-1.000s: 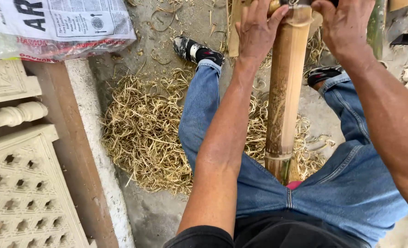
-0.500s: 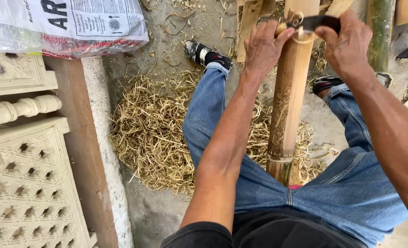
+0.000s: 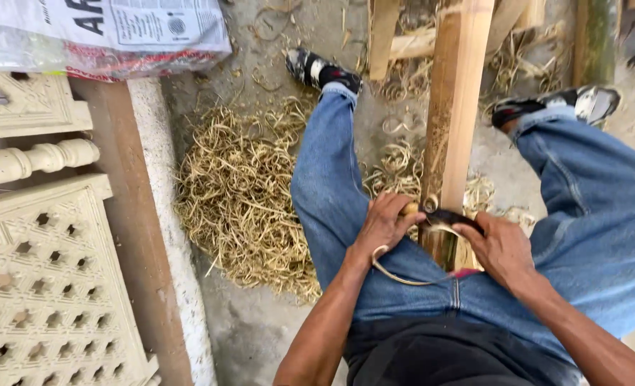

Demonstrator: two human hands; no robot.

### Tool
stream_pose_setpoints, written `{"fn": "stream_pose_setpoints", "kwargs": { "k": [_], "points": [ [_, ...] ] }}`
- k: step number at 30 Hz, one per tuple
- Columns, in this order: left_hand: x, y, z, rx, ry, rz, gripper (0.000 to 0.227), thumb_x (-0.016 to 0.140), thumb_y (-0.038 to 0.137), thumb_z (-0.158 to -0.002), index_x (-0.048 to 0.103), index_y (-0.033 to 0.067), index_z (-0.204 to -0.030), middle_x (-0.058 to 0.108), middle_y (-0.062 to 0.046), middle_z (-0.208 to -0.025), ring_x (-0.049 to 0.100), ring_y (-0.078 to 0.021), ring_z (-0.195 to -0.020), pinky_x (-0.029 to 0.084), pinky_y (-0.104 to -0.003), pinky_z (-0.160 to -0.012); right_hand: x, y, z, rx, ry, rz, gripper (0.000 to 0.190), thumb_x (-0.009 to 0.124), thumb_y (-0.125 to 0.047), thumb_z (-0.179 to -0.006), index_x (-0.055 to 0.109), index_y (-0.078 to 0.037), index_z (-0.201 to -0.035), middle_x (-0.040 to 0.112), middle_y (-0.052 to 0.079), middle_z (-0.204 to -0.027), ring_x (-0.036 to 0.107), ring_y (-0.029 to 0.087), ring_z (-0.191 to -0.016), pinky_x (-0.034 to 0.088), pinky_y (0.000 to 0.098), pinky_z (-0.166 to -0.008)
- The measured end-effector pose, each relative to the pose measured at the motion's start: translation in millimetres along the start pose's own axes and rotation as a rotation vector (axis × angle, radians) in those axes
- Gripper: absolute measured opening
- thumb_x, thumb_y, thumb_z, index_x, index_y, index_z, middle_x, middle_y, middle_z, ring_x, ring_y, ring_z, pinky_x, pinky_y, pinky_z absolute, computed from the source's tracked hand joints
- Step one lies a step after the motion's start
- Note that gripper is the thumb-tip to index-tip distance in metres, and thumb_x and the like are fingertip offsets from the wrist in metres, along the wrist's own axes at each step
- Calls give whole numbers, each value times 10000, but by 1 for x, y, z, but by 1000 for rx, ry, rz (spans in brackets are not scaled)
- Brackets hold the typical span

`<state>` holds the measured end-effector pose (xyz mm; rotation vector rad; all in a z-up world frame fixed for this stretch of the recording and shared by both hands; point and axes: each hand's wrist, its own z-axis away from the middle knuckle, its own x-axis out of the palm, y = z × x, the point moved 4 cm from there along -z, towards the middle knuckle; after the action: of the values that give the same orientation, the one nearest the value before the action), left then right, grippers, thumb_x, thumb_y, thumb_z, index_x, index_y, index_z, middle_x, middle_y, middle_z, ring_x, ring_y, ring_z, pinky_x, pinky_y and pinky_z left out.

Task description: Shave the outer layer of a bamboo stalk using a hand-held billhook or similar blade.

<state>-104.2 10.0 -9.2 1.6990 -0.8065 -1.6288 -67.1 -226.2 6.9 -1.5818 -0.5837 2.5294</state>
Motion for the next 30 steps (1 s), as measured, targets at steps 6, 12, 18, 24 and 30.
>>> {"fn": "stream_pose_setpoints", "kwargs": {
  "k": [6,12,18,24,30],
  "points": [
    [0,-3,-97,-49,51,22,368,631,457,-1006,634,95,-1072,610,-65,-1018,565,-252,-992,388,-508,-957,-47,-7,-107,-95,67,-102,461,606,-503,-1012,675,-54,-937,621,139,-673,579,285,-565,458,445,-523],
    [22,-42,-275,22,226,-168,456,507,610,-982,647,176,-976,655,-46,-1064,571,-219,-1023,409,-509,-918,-128,-23,-259,-168,202,-173,291,609,-361,-1141,764,-114,-1142,688,101,-864,518,198,-554,389,306,-445],
    [14,-40,-338,19,317,-308,551,543,659,-881,673,165,-1089,661,-25,-950,579,-231,-994,438,-512,-815,-140,-29,-308,-244,318,76,250,655,-354,-1142,762,-128,-1137,723,163,-866,579,267,-628,475,443,-541],
    [31,-37,-247,-9,281,-377,493,503,615,-974,646,154,-1075,629,-17,-997,554,-203,-975,436,-489,-916,-99,-9,-246,-93,326,-324,337,624,-354,-1121,675,-20,-1113,710,141,-1003,597,131,-641,526,323,-490],
    [11,7,-120,43,194,-287,450,512,553,-1025,640,124,-1070,595,-47,-990,495,-220,-950,345,-442,-833,-46,-8,-122,-183,335,-450,247,577,-285,-1119,676,-62,-1076,717,101,-911,533,164,-486,450,336,-400]
  ]
}}
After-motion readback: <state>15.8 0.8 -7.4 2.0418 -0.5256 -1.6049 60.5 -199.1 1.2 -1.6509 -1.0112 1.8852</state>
